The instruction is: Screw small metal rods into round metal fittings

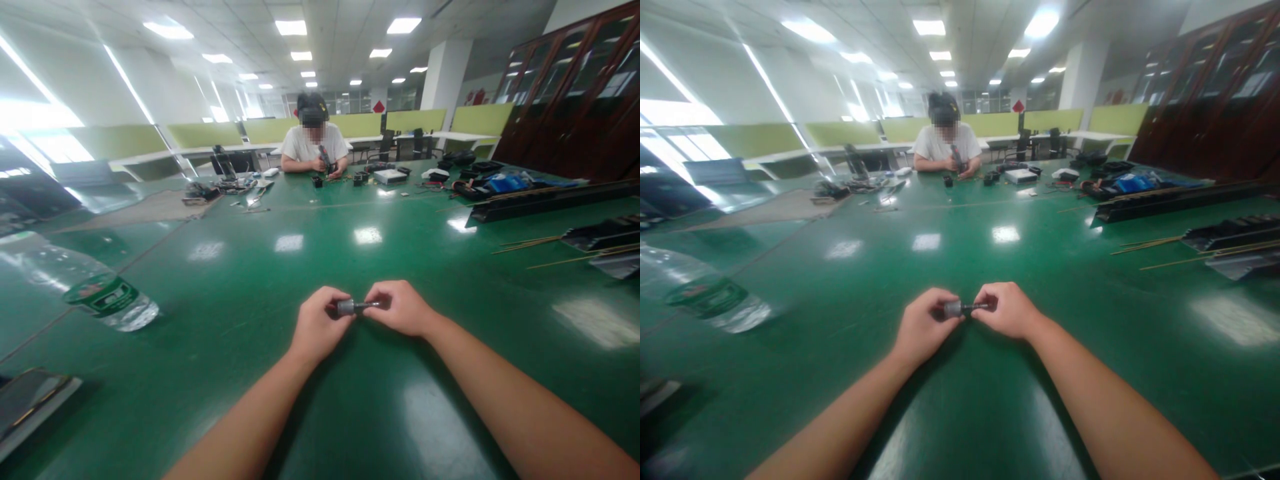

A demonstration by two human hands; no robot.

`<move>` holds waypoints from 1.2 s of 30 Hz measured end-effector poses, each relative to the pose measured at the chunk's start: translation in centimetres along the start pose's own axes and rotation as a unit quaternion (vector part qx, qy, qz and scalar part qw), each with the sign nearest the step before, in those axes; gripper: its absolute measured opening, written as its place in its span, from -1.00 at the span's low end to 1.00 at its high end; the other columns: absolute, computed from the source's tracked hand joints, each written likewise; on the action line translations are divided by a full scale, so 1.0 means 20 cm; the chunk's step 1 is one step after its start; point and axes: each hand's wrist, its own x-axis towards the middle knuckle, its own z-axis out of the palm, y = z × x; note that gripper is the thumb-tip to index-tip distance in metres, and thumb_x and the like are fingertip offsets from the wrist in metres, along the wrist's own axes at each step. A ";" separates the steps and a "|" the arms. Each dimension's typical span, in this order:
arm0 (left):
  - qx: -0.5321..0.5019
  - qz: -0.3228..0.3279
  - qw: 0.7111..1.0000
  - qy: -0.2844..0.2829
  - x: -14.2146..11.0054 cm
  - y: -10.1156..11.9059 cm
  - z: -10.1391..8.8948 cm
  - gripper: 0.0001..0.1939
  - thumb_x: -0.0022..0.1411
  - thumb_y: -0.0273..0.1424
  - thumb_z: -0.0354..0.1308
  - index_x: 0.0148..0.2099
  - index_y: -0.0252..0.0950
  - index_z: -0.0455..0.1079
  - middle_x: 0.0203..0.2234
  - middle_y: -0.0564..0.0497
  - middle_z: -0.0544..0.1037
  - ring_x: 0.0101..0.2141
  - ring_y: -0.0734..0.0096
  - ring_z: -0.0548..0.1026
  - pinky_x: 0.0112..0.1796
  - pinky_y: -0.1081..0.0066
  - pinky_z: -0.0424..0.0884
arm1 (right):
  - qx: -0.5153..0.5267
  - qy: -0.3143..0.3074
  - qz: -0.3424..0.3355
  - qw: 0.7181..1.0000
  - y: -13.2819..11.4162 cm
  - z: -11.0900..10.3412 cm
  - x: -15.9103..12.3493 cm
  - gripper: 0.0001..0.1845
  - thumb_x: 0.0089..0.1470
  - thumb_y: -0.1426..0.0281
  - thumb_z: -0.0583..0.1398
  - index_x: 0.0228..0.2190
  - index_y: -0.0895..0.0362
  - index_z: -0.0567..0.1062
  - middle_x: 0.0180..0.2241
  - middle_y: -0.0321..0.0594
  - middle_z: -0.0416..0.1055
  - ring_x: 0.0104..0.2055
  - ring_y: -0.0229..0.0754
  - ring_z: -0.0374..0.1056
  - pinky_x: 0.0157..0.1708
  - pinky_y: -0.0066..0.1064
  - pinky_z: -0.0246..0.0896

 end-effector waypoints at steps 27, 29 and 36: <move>0.006 -0.020 1.000 0.018 0.01 0.00 -0.01 -0.78 0.00 -0.56 0.32 -0.25 -0.28 0.47 -0.33 0.02 0.56 -0.32 0.39 0.52 -0.30 0.40 0.48 | -0.006 0.004 0.015 1.000 0.02 -0.02 0.00 -0.93 -0.05 0.43 0.33 -0.43 0.15 0.58 -0.50 -0.28 0.51 -0.47 -0.24 0.38 -0.43 -0.45 0.22; 0.005 -0.024 1.000 0.017 0.01 0.01 -0.01 -0.77 0.00 -0.56 0.32 -0.25 -0.28 0.47 -0.33 0.02 0.56 -0.33 0.39 0.52 -0.30 0.41 0.48 | -0.006 0.004 0.016 1.000 0.03 -0.02 0.00 -0.93 -0.05 0.43 0.33 -0.43 0.15 0.58 -0.49 -0.27 0.51 -0.47 -0.24 0.38 -0.42 -0.44 0.23; 0.008 -0.033 0.999 0.012 0.01 0.00 -0.01 -0.78 0.01 -0.55 0.33 -0.24 -0.28 0.48 -0.32 0.02 0.56 -0.31 0.38 0.52 -0.29 0.40 0.46 | -0.011 0.006 0.016 1.000 0.04 -0.02 0.00 -0.92 -0.05 0.41 0.33 -0.42 0.15 0.58 -0.49 -0.26 0.52 -0.46 -0.24 0.39 -0.42 -0.45 0.23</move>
